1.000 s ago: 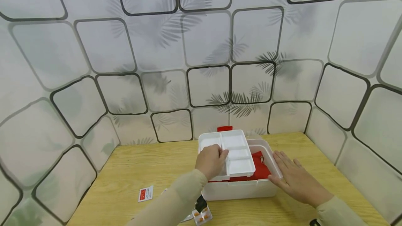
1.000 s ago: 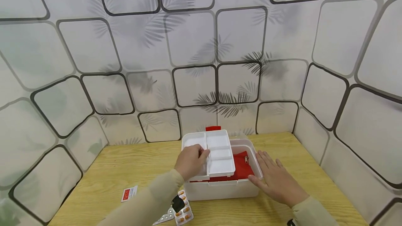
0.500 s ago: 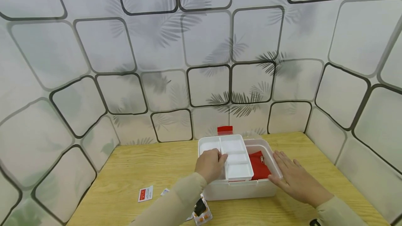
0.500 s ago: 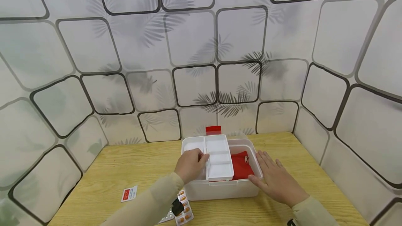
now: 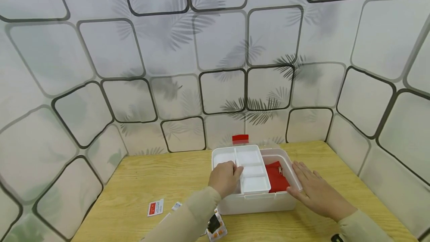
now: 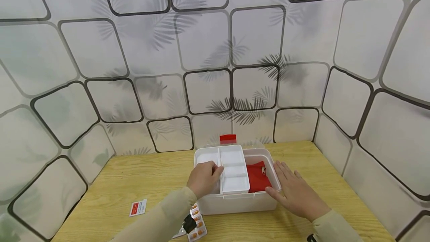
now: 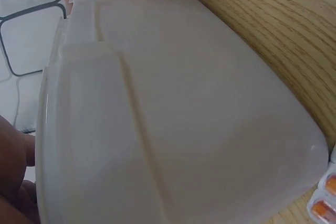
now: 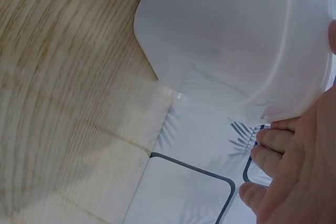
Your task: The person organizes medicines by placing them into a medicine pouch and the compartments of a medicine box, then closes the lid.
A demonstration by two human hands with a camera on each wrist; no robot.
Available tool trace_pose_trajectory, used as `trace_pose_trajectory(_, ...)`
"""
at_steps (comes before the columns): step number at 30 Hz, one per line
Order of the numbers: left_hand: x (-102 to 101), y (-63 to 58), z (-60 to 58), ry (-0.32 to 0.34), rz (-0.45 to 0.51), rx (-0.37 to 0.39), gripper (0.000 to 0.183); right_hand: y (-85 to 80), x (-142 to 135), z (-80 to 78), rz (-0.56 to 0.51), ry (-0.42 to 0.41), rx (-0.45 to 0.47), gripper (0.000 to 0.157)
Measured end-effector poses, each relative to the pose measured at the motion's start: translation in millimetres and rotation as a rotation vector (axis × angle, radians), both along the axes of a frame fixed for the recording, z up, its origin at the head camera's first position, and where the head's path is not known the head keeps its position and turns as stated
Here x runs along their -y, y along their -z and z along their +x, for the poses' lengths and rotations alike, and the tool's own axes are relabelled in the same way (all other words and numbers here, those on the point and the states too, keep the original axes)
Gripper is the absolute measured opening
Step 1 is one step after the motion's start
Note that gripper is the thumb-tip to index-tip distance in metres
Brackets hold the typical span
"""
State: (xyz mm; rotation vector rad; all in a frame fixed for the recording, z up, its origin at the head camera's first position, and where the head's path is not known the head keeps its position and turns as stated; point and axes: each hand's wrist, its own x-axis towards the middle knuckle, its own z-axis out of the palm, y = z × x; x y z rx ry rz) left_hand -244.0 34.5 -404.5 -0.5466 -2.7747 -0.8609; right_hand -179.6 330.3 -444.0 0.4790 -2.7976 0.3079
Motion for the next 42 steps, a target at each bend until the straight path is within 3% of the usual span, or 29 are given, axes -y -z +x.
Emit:
trace_pose_trajectory(11, -2.0, -3.3, -1.7, 0.025, -0.053, 0.028, 0.036, 1.3, -1.5, -0.5, -0.004, 0.008, 0.005, 0.079)
trace_pose_trajectory(20, -0.8, 6.2, -2.7, 0.019, -0.078, 0.057, 0.037, 1.4, -0.7, -0.9, -0.022, -0.002, 0.013, 0.079)
trace_pose_trajectory(31, -3.4, 8.8, -3.1, 0.037, -0.151, 0.078, 0.037, 1.7, -1.6, -1.1, -0.036, 0.002, 0.010, 0.079)
trace_pose_trajectory(42, -5.9, 16.4, -0.3, -0.004, -0.130, -0.001, 0.034, 2.3, -1.7, -1.0, -0.047, 0.010, 0.021, 0.079)
